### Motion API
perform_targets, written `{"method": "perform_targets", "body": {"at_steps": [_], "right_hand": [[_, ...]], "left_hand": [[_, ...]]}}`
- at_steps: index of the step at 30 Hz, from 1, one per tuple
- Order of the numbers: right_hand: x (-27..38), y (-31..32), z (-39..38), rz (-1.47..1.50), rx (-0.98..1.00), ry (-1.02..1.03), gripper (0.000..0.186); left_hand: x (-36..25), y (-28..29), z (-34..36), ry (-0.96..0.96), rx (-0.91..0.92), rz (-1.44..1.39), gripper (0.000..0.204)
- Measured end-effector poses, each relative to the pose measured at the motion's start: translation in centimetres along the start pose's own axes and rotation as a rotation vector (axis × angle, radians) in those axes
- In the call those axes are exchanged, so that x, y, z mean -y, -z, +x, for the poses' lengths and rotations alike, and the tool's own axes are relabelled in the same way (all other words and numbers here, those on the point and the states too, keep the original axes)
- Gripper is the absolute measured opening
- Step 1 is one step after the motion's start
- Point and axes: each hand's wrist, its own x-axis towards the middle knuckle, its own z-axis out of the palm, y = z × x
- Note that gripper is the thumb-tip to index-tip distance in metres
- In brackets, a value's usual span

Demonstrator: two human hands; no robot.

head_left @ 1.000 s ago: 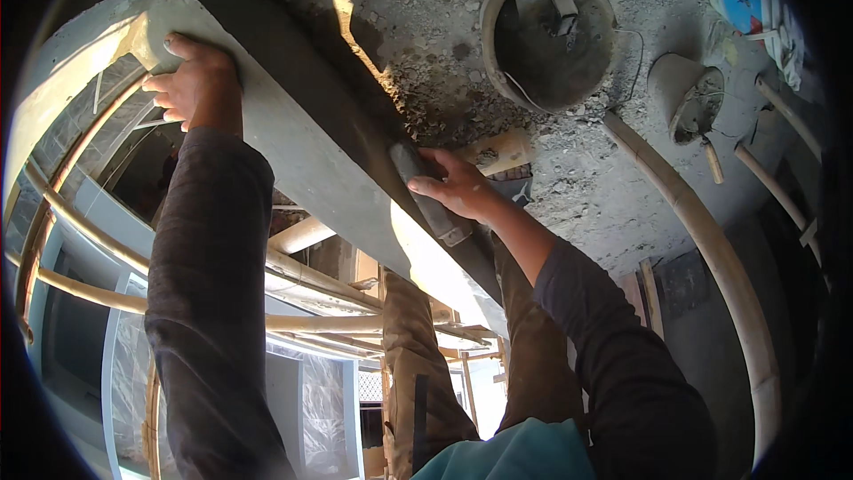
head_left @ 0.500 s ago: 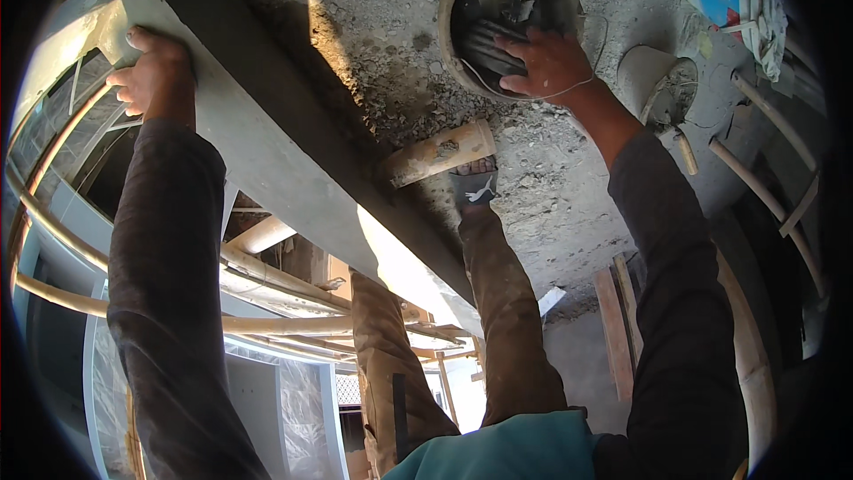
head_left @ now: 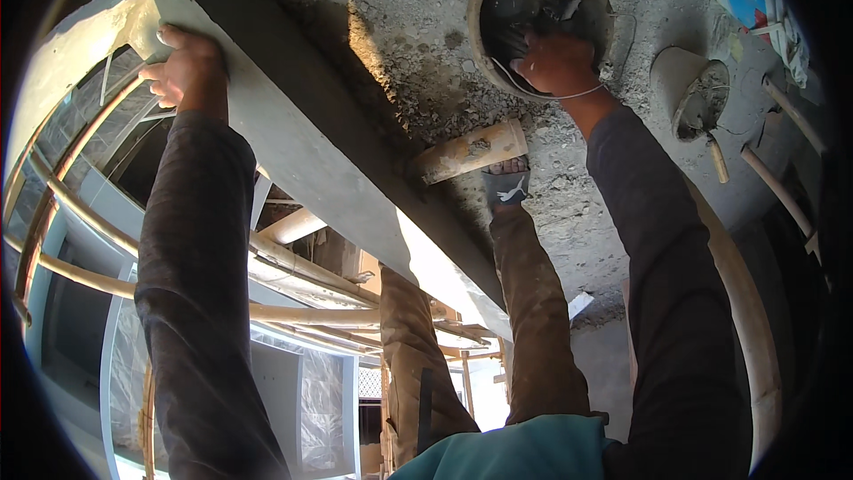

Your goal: The person applies mortar to a concrete ledge using a trowel and smooths the surface with a wooden block. They reach into a bucket to collect more material and press it against the side of the ledge.

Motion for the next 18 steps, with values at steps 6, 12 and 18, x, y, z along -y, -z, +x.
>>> {"method": "perform_targets", "body": {"at_steps": [6,12,18], "right_hand": [[-1.8,1.6,-14.6,0.182,-0.164,-0.105,0.082],[7.3,-2.2,-19.0,0.975,-0.069,0.024,0.09],[20.3,6.1,-0.4,1.388,-0.099,0.374,0.087]], "left_hand": [[-1.2,1.4,-1.0,-0.022,0.004,0.035,0.099],[-0.3,0.9,-0.4,-0.046,-0.02,0.097,0.094],[-0.1,0.8,0.4,-0.014,-0.076,0.15,0.094]]}}
